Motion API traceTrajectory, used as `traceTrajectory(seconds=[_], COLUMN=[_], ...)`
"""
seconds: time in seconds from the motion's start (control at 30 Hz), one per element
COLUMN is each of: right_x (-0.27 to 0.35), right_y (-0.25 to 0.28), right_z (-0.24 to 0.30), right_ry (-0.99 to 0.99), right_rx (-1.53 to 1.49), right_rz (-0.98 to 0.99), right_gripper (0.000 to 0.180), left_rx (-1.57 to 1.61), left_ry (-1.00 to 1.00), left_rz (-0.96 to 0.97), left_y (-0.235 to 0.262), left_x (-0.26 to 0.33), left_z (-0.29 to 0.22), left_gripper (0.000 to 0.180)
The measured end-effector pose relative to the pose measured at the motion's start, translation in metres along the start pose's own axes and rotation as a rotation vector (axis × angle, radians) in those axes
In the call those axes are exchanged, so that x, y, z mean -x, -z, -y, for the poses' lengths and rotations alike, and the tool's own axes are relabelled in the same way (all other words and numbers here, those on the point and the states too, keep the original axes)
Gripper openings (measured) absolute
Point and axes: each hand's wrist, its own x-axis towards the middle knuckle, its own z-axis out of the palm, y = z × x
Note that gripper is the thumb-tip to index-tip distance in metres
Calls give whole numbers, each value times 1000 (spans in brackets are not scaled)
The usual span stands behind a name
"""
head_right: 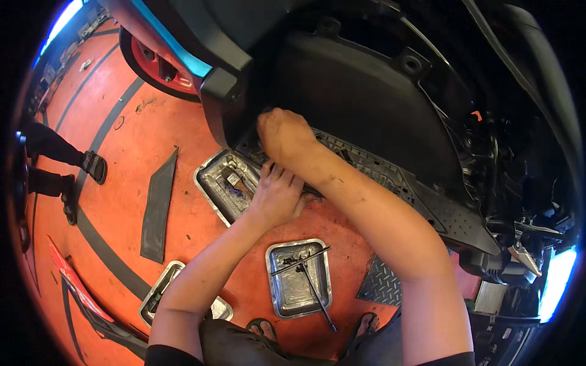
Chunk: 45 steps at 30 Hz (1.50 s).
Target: The person installs a plastic panel onto the side of a motorcycle, aligning it with the frame and then using a long metal tool to secure screws by hand, reaching into the internal assembly to tighten them.
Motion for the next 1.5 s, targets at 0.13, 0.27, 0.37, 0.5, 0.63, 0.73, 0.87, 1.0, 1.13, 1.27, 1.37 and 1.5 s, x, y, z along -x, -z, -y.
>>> traceTrajectory(seconds=[0.13,0.27,0.37,0.5,0.63,0.73,0.87,1.0,1.13,1.27,1.37,1.5], right_x=[-1,2,-1,-9,-6,-4,0,-1,-5,-3,0,2], right_y=[-6,-5,2,11,3,6,6,11,9,-3,-5,1], right_z=[-3,-11,-13,-5,-12,9,0,-11,-7,-6,-2,-10], right_ry=[-53,-70,52,21,-71,-186,-173,-14,-2,13,-63,-50], right_rx=[-1,-49,-108,-92,-140,-151,-177,-173,-102,-118,-119,-124], right_rz=[40,10,-7,90,17,24,31,43,65,29,-3,17], right_gripper=[16,15,16,20,20,24,22,16,14,16,17,18], left_rx=[-7,6,3,-28,-68,-28,-23,5,-35,-29,11,-1], left_ry=[8,38,33,40,24,22,22,5,-3,4,18,11], left_rz=[17,19,21,2,24,25,27,-28,-51,-8,5,-27], left_y=[-4,3,6,7,7,1,5,7,5,4,2,4], left_x=[0,-3,-4,-3,-8,1,-2,-6,-3,-2,-1,-3], left_z=[-1,-7,-7,-7,-12,-3,-5,-8,-5,-4,-4,-6], left_gripper=[51,56,61,61,58,62,61,62,60,56,53,55])
